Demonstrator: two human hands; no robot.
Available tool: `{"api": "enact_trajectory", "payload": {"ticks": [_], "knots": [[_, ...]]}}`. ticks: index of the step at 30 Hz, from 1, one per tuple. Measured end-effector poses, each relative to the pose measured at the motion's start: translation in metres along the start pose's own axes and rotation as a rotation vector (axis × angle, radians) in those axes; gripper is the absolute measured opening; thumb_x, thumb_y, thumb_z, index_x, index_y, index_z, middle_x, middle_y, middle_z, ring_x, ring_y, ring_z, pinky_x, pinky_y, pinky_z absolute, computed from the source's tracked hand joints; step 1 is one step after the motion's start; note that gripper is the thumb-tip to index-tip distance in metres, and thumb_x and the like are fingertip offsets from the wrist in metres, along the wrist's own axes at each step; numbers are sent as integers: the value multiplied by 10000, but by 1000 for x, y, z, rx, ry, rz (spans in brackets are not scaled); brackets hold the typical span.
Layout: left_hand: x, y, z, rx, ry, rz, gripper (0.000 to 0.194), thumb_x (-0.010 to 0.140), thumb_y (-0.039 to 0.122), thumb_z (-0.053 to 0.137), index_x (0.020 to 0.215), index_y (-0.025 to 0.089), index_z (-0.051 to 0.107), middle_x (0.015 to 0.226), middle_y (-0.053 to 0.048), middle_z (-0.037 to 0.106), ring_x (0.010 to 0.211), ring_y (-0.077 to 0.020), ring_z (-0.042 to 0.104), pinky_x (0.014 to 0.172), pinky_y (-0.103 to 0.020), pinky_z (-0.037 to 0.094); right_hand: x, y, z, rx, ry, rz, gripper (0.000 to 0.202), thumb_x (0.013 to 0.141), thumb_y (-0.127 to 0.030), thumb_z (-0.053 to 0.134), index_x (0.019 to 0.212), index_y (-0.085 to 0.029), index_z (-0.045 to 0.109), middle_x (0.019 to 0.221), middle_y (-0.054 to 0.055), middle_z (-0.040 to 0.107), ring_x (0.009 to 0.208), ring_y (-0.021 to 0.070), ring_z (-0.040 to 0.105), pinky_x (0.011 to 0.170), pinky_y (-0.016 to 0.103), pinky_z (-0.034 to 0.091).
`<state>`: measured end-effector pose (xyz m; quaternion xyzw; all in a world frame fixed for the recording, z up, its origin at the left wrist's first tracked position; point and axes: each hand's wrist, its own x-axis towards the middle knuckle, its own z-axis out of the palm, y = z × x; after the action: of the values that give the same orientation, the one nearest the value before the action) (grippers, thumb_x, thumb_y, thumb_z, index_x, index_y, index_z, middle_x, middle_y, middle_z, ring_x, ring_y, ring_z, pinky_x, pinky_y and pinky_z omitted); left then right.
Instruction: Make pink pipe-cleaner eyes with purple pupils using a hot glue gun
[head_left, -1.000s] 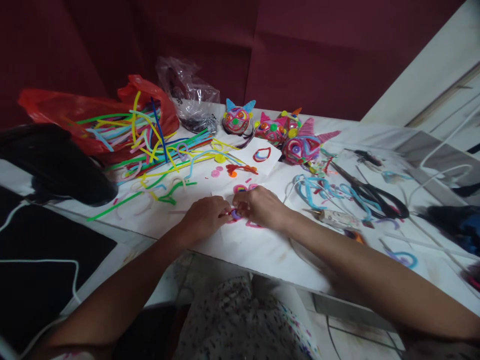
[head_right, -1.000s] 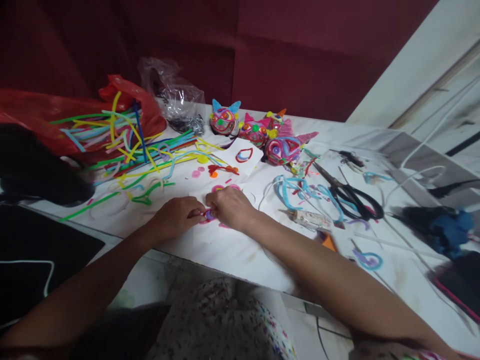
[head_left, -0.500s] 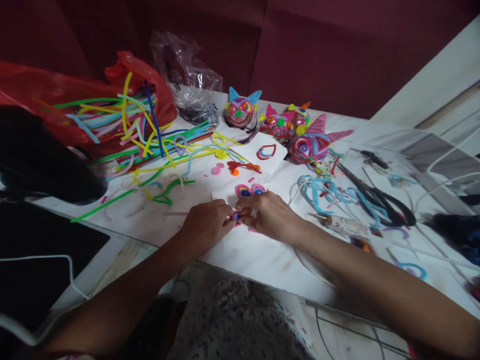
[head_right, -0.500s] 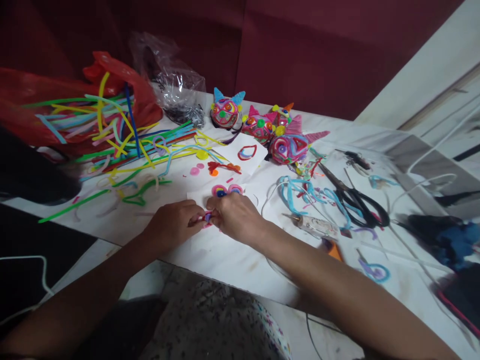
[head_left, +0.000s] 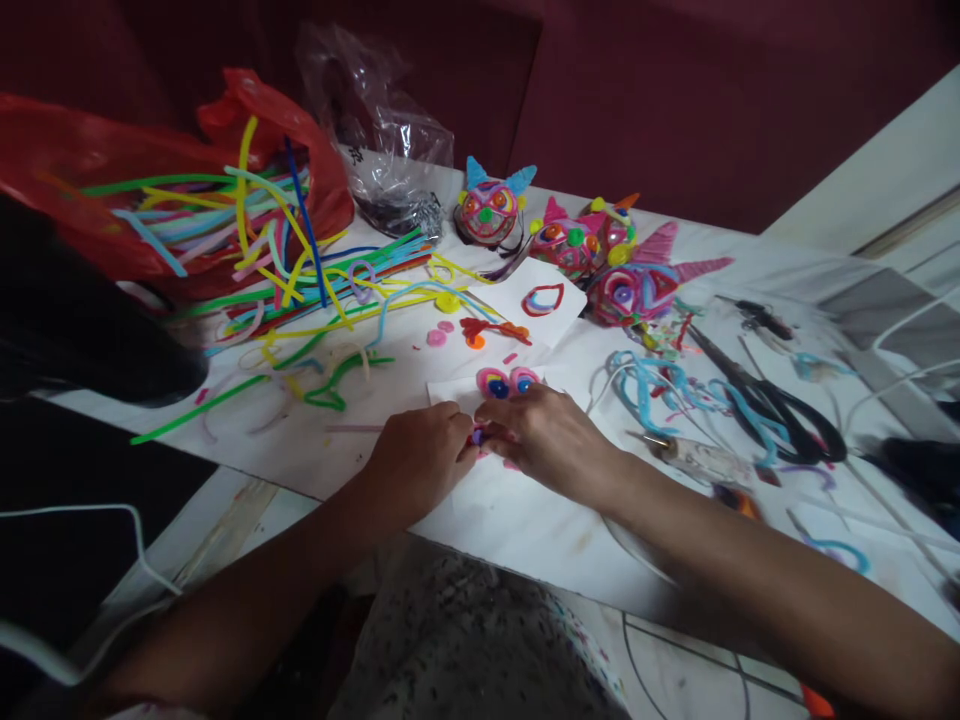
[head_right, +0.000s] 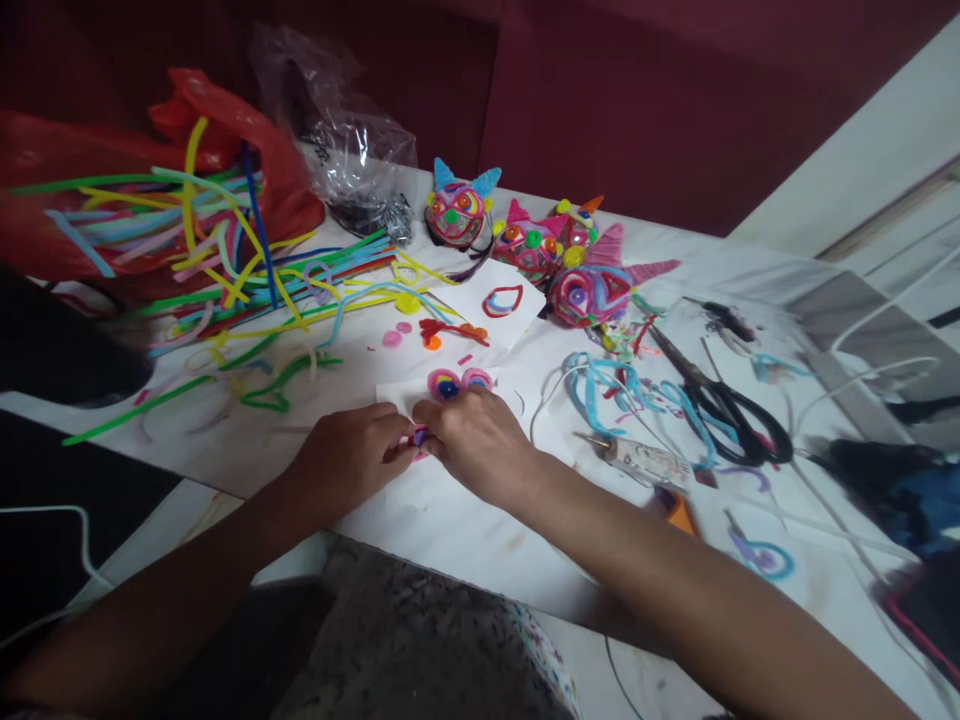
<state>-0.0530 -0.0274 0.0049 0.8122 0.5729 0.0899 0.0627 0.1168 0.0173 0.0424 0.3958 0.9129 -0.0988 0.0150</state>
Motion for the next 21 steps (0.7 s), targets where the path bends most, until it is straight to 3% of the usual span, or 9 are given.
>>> {"api": "enact_trajectory", "payload": {"ticks": [9, 17, 21], "knots": [[-3, 0, 5, 1, 82, 39, 143, 882, 266, 694, 780, 167, 686, 766, -21, 662, 664, -173, 634, 538, -275, 331, -3, -1, 5, -169, -8, -167, 122, 931, -122, 562, 989, -147, 666, 799, 57, 736, 760, 203, 644, 802, 359, 344], [-6, 0, 13, 12, 170, 52, 134, 874, 229, 671, 760, 159, 683, 723, -14, 641, 631, -164, 625, 515, -273, 330, -7, 11, 16, -152, 153, -306, 158, 998, -158, 497, 976, -150, 653, 751, 28, 712, 731, 186, 642, 794, 346, 371], [-5, -5, 7, -63, 92, 40, 124, 885, 227, 672, 785, 157, 693, 757, -13, 656, 664, -158, 631, 561, -268, 370, -7, 11, 19, -168, 197, -327, 176, 1001, -146, 480, 963, -147, 652, 714, 28, 688, 685, 185, 619, 770, 348, 375]]}}
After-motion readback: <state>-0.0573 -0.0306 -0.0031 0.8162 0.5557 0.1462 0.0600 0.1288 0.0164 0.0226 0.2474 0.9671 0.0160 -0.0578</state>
